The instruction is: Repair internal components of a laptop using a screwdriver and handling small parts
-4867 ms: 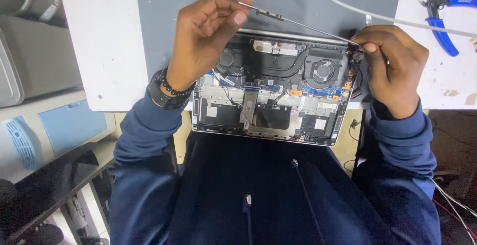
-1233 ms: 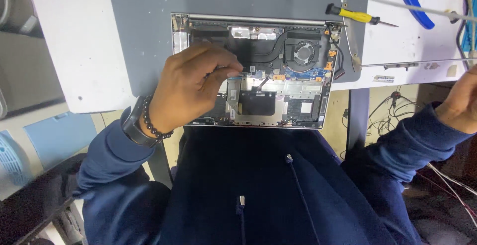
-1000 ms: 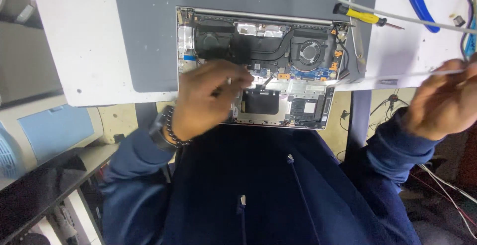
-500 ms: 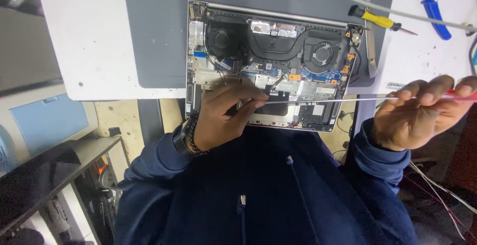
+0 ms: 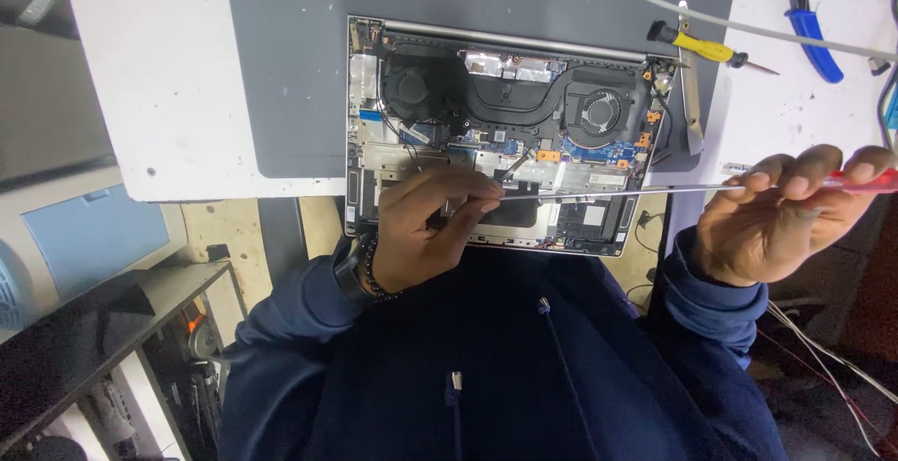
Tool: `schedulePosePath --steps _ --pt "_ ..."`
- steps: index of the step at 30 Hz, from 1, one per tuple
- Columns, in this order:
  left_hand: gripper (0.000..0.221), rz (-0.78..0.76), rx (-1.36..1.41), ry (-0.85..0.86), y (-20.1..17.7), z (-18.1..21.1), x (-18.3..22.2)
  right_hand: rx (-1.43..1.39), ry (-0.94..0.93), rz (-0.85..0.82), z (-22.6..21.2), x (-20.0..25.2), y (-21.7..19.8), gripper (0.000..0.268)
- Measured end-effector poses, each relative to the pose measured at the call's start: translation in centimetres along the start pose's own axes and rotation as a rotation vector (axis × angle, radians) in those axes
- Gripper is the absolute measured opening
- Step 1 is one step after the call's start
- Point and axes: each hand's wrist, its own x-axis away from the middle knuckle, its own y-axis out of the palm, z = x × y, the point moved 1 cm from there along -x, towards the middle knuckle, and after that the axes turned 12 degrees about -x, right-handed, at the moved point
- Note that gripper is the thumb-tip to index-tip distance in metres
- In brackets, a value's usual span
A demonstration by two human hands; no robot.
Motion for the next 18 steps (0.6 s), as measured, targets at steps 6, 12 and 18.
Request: schedulePosePath --steps 6,12,18 --pt "0.005 0.025 0.017 -0.08 0.3 0.0 0.4 0.024 -0.015 0.005 0.1 -0.1 0.4 0.026" --pt "0.006 0.095 -0.062 -0.011 0.2 0.6 -0.1 0.037 -0.06 -0.01 0.8 0.1 -0.2 0.031" --pt "0.012 0.193 -0.011 0.062 0.3 0.8 -0.1 -0.113 -0.081 0.189 2.3 1.2 -0.7 0.045"
